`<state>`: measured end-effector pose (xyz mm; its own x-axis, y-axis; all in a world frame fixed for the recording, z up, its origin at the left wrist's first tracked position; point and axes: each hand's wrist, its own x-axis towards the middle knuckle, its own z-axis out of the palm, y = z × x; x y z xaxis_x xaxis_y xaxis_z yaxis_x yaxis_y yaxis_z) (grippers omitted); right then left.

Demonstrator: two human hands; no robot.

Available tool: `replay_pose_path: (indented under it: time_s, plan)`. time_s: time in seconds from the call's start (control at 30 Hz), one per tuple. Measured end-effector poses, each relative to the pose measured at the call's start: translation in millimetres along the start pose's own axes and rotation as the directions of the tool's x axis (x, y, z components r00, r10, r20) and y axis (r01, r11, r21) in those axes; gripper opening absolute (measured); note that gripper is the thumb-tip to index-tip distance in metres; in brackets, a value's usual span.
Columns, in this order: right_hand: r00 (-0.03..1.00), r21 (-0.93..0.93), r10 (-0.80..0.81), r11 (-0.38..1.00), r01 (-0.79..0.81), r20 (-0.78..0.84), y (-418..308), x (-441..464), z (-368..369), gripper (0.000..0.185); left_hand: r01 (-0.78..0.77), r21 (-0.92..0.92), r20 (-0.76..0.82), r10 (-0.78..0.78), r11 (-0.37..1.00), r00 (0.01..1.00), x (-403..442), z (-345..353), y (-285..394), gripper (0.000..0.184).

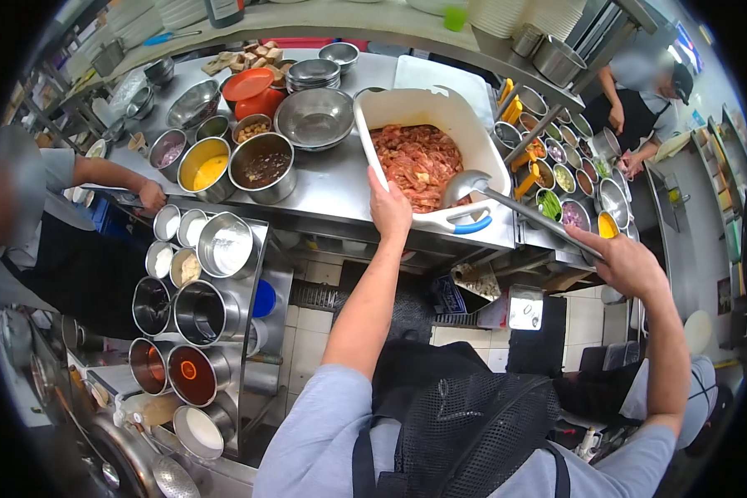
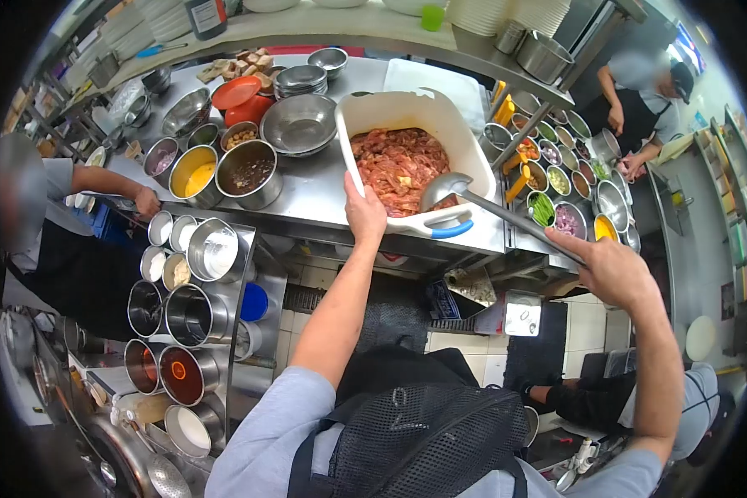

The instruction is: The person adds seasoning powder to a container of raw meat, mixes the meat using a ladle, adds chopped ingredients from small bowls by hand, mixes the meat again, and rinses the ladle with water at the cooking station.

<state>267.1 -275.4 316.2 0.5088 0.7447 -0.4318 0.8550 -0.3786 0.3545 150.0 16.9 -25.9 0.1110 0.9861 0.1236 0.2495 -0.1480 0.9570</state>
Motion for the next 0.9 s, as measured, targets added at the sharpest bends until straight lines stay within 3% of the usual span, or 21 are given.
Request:
replay_pose_path:
  time_s: [0.1, 0.17, 0.33, 0.5, 0.57, 0.6, 0.67, 0.7, 0.8, 0.87, 0.9]
  plan:
    - [0.997, -0.009, -0.035, 0.999, 0.036, 0.075, -3, 29, 8, 0.079, 0.06, -0.015, 0.081, -0.058, 0.998, 0.995, 0, -8, 4, 0.062]
    - [0.996, 0.025, -0.087, 0.996, 0.088, -0.013, 1, 64, 45, 0.078, 0.079, -0.018, 0.094, -0.077, 0.997, 0.993, 1, -5, 0, 0.062]
    - [0.998, 0.107, 0.058, 0.993, -0.056, -0.009, -51, 111, 99, 0.089, 0.024, -0.034, 0.072, -0.022, 0.999, 0.997, 3, -2, -5, 0.062]
    - [0.989, 0.222, 0.07, 0.974, -0.039, -0.133, -53, 154, 146, 0.085, 0.012, 0.009, 0.058, -0.012, 1.0, 0.998, 2, -5, -2, 0.06]
    - [0.963, 0.426, -0.014, 0.895, 0.133, -0.271, -38, 162, 157, 0.08, 0.082, -0.038, 0.095, -0.078, 0.996, 0.992, 1, -8, 4, 0.06]
    - [0.96, 0.432, -0.007, 0.892, 0.132, -0.279, -33, 158, 158, 0.08, 0.069, -0.037, 0.097, -0.065, 0.997, 0.993, 1, -5, 3, 0.06]
    - [0.851, 0.503, -0.074, 0.778, 0.375, -0.52, -24, 146, 160, 0.075, 0.043, -0.02, 0.046, -0.042, 0.999, 0.998, 1, -1, -1, 0.059]
    - [0.976, 0.771, 0.06, 0.623, 0.129, -0.211, -36, 120, 125, 0.074, 0.024, -0.003, 0.028, -0.024, 1.0, 0.999, 1, 1, -4, 0.059]
    - [0.98, 0.857, 0.161, 0.515, 0.021, -0.12, -46, 108, 105, 0.068, 0.054, -0.001, 0.054, -0.054, 0.999, 0.997, -1, -3, 3, 0.058]
    - [0.977, 0.874, 0.165, 0.484, 0.04, -0.137, -50, 127, 109, 0.064, 0.035, -0.003, 0.047, -0.035, 0.999, 0.998, -2, -3, 3, 0.058]
    - [0.922, 0.759, 0.158, 0.625, 0.185, -0.354, -47, 154, 133, 0.062, 0.008, 0.007, 0.029, -0.008, 1.0, 1.0, -3, -2, 1, 0.058]
